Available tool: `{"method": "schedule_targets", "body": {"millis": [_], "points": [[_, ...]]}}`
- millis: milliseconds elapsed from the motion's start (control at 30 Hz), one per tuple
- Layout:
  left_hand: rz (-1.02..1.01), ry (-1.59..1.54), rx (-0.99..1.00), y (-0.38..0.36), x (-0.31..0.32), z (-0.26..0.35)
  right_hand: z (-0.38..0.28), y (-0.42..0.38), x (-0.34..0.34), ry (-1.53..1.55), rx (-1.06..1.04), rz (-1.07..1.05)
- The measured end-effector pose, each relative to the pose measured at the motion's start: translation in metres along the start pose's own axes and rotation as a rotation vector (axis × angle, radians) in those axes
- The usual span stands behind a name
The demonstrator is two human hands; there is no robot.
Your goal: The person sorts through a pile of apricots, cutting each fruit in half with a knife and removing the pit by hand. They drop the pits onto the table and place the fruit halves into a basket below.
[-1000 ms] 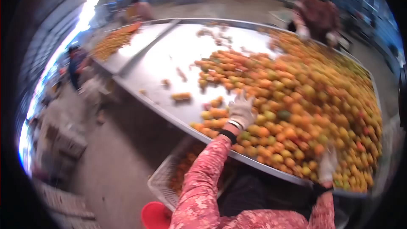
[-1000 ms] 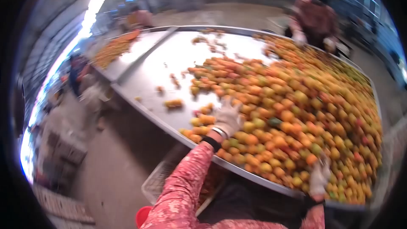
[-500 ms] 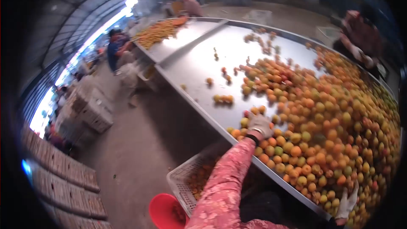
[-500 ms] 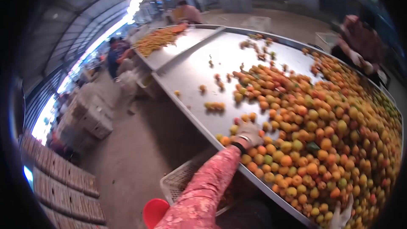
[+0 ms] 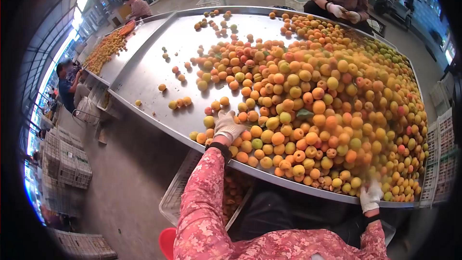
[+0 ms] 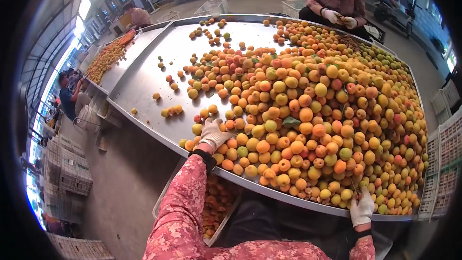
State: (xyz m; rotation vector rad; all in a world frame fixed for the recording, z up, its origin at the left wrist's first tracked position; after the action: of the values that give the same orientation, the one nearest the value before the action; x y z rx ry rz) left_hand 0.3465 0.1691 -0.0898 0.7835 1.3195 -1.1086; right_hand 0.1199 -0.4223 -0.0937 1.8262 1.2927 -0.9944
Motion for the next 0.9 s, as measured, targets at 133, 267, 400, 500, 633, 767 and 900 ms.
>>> {"method": "schedule_targets", "body": {"millis": [133, 267, 400, 500, 633, 767, 900], "points": [[0.008, 0.083, 0.035, 0.002, 0.008, 0.011, -0.031, 0.005, -0.002, -0.156, -0.122, 0.042], [0.003, -0.021, 0.041, -0.005, -0.006, 0.023, -0.028, 0.005, 0.002, -0.118, -0.087, 0.062], [0.004, -0.524, 0.035, -0.009, -0.006, 0.038, -0.038, 0.005, -0.002, -0.151, -0.097, 0.055], [0.14, -0.613, 0.039, -0.025, -0.009, 0.078, -0.043, 0.004, -0.007, -0.114, -0.098, 0.048], [0.097, -0.803, 0.171, -0.075, -0.055, 0.16, -0.043, 0.003, -0.007, -0.099, -0.043, 0.046], [0.013, -1.067, 0.345, -0.08, -0.033, 0.239, -0.042, 0.003, -0.007, -0.12, -0.041, 0.062], [-0.205, -1.009, 0.74, -0.099, -0.062, 0.231, -0.04, 0.003, -0.008, -0.103, -0.039, 0.047]]}}
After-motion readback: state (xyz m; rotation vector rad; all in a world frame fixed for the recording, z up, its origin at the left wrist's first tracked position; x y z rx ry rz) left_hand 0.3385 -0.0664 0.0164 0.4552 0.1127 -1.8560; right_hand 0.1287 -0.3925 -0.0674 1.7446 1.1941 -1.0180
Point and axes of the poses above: each hand's wrist, its own y-axis towards the middle knuckle, its own x-axis out of the palm, z = x × y, the point moved 6 cm from there along y, towards the middle knuckle, and after that the axes turned 12 degrees about y, right-handed, at the moved point
